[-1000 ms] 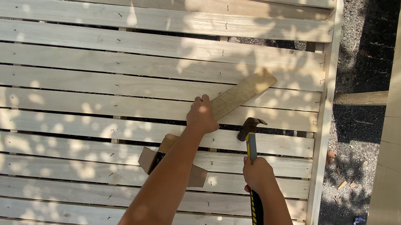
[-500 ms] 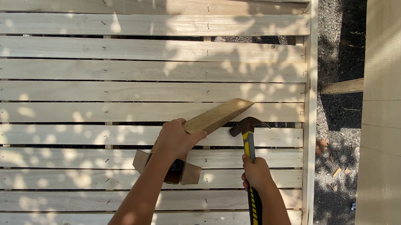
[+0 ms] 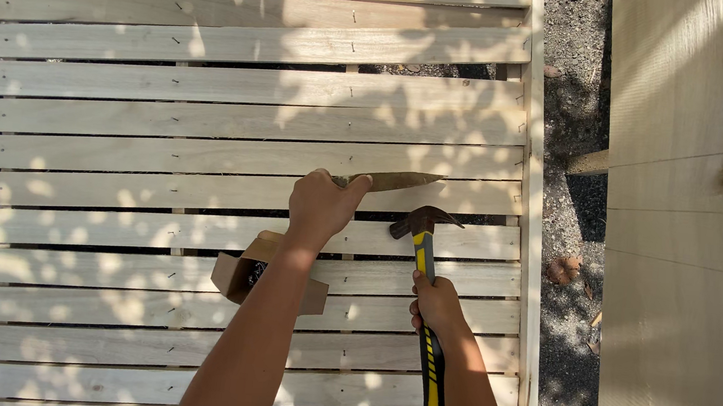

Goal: The person hammers nails into the slatted wooden frame of a bench or bed outdoors. They take nails from a small cardboard box of common nails, position each nail on a wood slat, and drive it in with a claw hammer, at times steadying the slat by hand or using a wood block, then move to the next nail across the frame.

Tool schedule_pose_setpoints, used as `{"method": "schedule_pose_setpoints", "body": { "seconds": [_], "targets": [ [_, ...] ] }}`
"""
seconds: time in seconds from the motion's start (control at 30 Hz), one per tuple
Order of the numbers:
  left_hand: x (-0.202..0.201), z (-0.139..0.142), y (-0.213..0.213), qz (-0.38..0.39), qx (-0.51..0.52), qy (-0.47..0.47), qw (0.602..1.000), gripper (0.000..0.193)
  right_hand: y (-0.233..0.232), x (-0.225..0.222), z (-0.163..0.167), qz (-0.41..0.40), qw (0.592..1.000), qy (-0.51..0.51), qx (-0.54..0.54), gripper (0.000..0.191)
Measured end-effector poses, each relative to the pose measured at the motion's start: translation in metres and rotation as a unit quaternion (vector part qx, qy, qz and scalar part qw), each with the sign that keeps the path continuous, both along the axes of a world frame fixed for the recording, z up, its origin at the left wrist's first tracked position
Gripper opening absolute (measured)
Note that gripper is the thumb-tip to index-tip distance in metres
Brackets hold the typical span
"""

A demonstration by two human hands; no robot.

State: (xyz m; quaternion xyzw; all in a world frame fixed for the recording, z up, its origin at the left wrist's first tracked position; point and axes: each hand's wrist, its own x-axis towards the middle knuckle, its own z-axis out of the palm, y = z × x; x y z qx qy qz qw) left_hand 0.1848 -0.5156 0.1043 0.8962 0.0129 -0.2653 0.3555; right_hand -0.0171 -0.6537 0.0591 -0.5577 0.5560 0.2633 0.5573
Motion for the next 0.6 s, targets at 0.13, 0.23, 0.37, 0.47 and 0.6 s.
{"method": "schedule_pose_setpoints", "body": {
  "seconds": [0.13,0.23,0.37,0.47,0.6],
  "targets": [
    [0.002,0.006,-0.032,-0.023,0.064,-0.039,0.997,0.063,-0.002,-0.033,0.009,0.011,0.999,-0.029,-0.016,0.041],
    [-0.003,0.014,-0.061,-0.058,0.079,-0.070,0.993,0.064,-0.002,-0.061,0.040,0.046,0.995,-0.050,-0.068,0.047],
    [-0.015,0.013,-0.088,-0.085,0.075,-0.087,0.990,0.070,-0.008,-0.067,0.094,0.101,0.977,-0.058,-0.178,0.042],
    [-0.018,-0.001,-0.094,-0.156,-0.018,-0.130,0.979,0.058,-0.011,-0.062,0.134,0.156,0.934,-0.128,-0.295,0.039],
    [-0.038,-0.023,-0.106,-0.198,-0.147,-0.168,0.954,0.034,-0.017,-0.030,0.152,0.191,0.915,-0.125,-0.333,0.037]
  ]
}}
